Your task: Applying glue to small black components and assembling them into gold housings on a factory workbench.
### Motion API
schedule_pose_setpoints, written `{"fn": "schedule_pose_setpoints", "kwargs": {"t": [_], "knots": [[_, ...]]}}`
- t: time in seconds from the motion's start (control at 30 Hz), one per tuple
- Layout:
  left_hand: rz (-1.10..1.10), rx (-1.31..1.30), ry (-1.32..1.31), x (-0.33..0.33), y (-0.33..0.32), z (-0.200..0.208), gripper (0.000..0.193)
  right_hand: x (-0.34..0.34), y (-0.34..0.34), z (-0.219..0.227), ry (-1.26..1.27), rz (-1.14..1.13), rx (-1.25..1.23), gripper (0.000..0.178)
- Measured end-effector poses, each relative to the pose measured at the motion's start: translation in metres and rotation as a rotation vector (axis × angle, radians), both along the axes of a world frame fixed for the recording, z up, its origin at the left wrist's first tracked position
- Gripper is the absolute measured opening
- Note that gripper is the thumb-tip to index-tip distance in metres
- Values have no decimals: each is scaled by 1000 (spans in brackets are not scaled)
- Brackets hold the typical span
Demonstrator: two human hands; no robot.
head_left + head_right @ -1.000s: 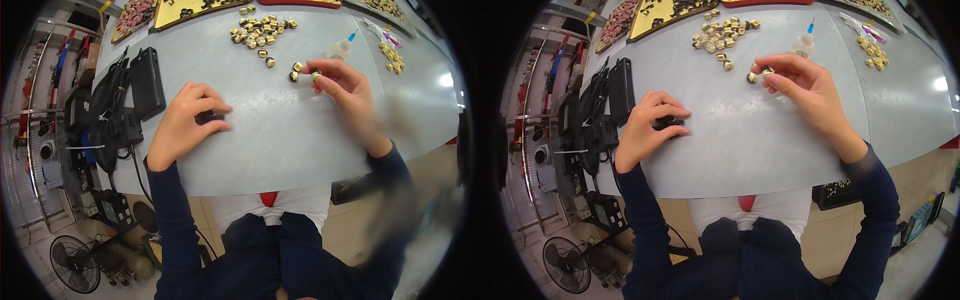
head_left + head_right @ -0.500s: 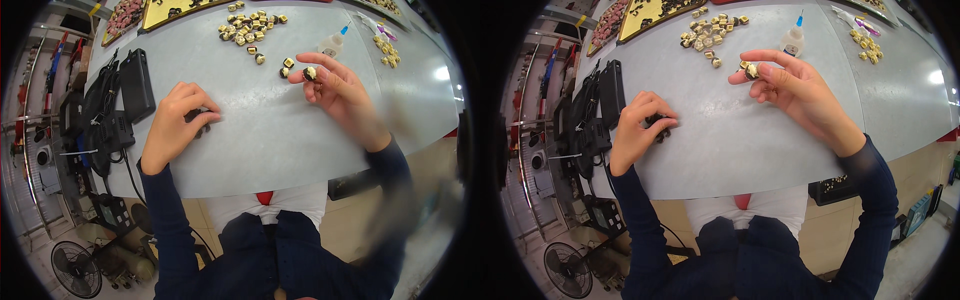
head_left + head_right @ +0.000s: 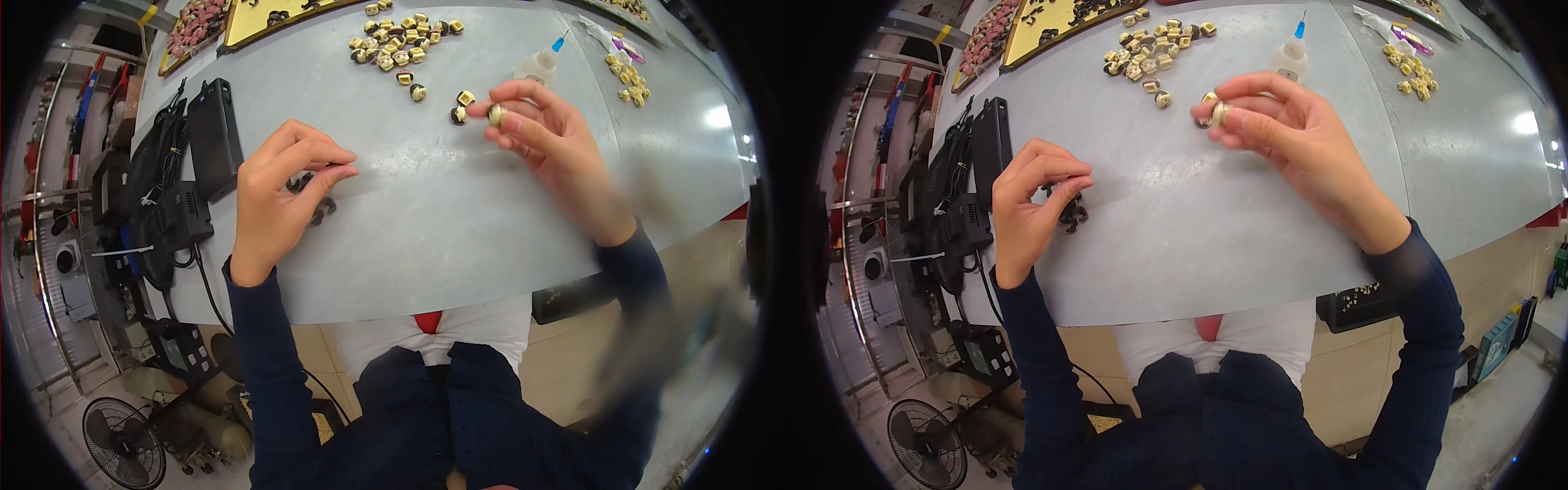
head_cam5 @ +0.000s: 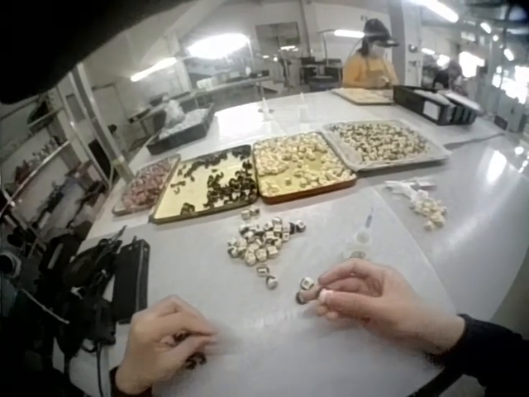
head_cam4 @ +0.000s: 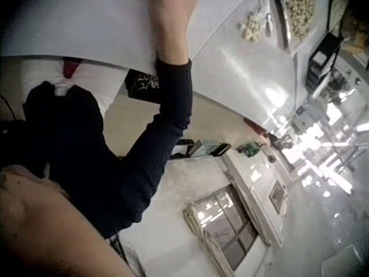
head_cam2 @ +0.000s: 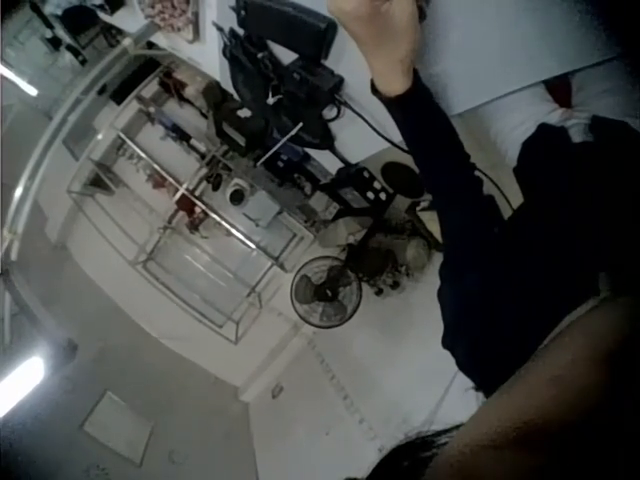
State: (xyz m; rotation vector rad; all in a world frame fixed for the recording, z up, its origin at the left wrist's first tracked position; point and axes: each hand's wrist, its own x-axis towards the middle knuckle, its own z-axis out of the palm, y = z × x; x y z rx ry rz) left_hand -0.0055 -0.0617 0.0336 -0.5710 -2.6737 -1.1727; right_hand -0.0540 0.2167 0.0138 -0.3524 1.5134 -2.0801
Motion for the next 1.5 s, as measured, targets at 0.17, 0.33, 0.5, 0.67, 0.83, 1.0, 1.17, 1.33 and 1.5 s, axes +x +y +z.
{"fn": "schedule_pose_setpoints", "kwargs": {"t": [0.17,0.33,0.5,0.67,0.83,1.0,1.17,1.33,1.5], "knots": [[-14,-17,55,-2,3,0,12,-6,-2,-6,124,-159,54,34],[24,34,75,-5,9,-2,13,-7,1,-6,186,-254,89,30],[70,92,119,-4,10,-9,12,-5,12,-8,349,-303,155,10],[46,298,-127,11,9,0,13,4,2,-4,286,-316,-35,10],[-25,349,-125,8,21,-10,14,0,7,-8,565,-754,-108,10],[-50,411,-130,8,30,-14,15,-4,12,0,527,-866,-101,14],[13,575,-346,13,39,-16,16,-10,18,-17,711,-986,90,34],[-100,738,-453,16,47,-23,31,-8,5,-24,696,-834,508,54],[-109,741,-540,19,55,-23,31,-22,9,-36,635,-745,555,43]]}}
